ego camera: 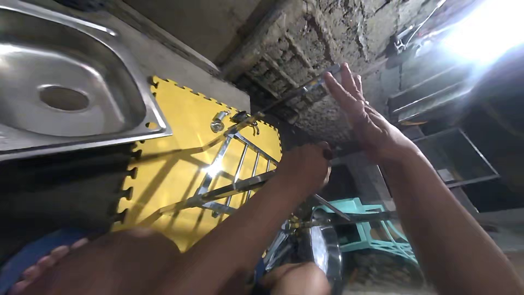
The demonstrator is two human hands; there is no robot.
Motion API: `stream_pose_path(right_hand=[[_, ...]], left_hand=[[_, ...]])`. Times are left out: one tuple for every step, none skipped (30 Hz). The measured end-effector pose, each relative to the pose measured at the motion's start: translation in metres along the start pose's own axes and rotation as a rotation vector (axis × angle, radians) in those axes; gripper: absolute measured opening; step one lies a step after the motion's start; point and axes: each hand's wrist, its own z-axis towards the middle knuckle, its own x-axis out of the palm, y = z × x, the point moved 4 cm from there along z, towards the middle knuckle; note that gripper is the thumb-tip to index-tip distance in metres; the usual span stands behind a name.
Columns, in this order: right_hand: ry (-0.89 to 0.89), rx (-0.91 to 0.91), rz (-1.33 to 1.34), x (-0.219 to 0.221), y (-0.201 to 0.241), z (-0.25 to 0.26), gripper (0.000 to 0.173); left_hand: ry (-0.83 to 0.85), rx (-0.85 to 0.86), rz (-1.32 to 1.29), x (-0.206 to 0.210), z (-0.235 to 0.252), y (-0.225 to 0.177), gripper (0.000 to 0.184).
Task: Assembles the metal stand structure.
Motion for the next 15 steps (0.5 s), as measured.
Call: stream_pose_path(right_hand=[[0.001,-0.002,-0.043,-0.004,0.001,0.0,0.084],[-0.006,-0.012,-0.094,-0.012,0.003,-0.002,0.084],[-0.037,-0.025,-0.125,-0.026,0.007,-0.007,0.082],[-0.107,-0.039,-0.107,-0.044,0.011,-0.015,0.077],[-0.217,-0.061,-0.088,-0.06,0.012,-0.024,0.07],[-0.326,-0.052,-0.092,-0.067,0.014,-0.03,0.066],[-0.407,-0.029,-0.115,-0.061,0.02,-0.032,0.062],[-0.427,-0.045,-0.099,-0.042,0.025,-0.026,0.059],[-0.371,-0.067,-0.063,-0.018,0.029,-0.017,0.062],[-0.259,-0.069,-0.106,-0.002,0.03,-0.008,0.071],[-0.174,-0.055,-0.132,0.003,0.032,-0.001,0.078],[-0.13,-0.052,-0.138,0.005,0.033,0.003,0.08],[-0.107,-0.047,-0.134,0.004,0.033,0.005,0.08],[-0.094,-0.053,-0.12,0.002,0.032,0.007,0.08],[-0.097,-0.062,-0.097,0.001,0.03,0.008,0.081]], left_hand=[[-0.006,-0.011,-0.02,0.0,0.0,0.002,0.024],[-0.015,-0.023,-0.037,-0.001,-0.001,0.005,0.023],[-0.025,-0.019,-0.04,-0.001,0.0,0.007,0.022],[-0.048,-0.01,-0.042,-0.002,0.0,0.008,0.022],[-0.064,-0.004,-0.043,-0.002,-0.001,0.009,0.022],[-0.082,0.009,-0.042,-0.002,-0.002,0.01,0.022],[-0.12,0.036,-0.056,0.0,-0.003,0.013,0.021],[-0.194,0.081,-0.109,0.005,-0.004,0.017,0.019],[-0.301,0.137,-0.21,0.013,-0.005,0.024,0.017],[-0.344,0.156,-0.259,0.016,-0.006,0.026,0.015],[-0.324,0.129,-0.27,0.014,-0.007,0.025,0.015],[-0.297,0.094,-0.282,0.012,-0.009,0.025,0.015],[-0.267,0.066,-0.274,0.011,-0.009,0.025,0.017],[-0.264,0.055,-0.265,0.011,-0.009,0.025,0.018],[-0.258,0.056,-0.254,0.012,-0.008,0.026,0.021]])
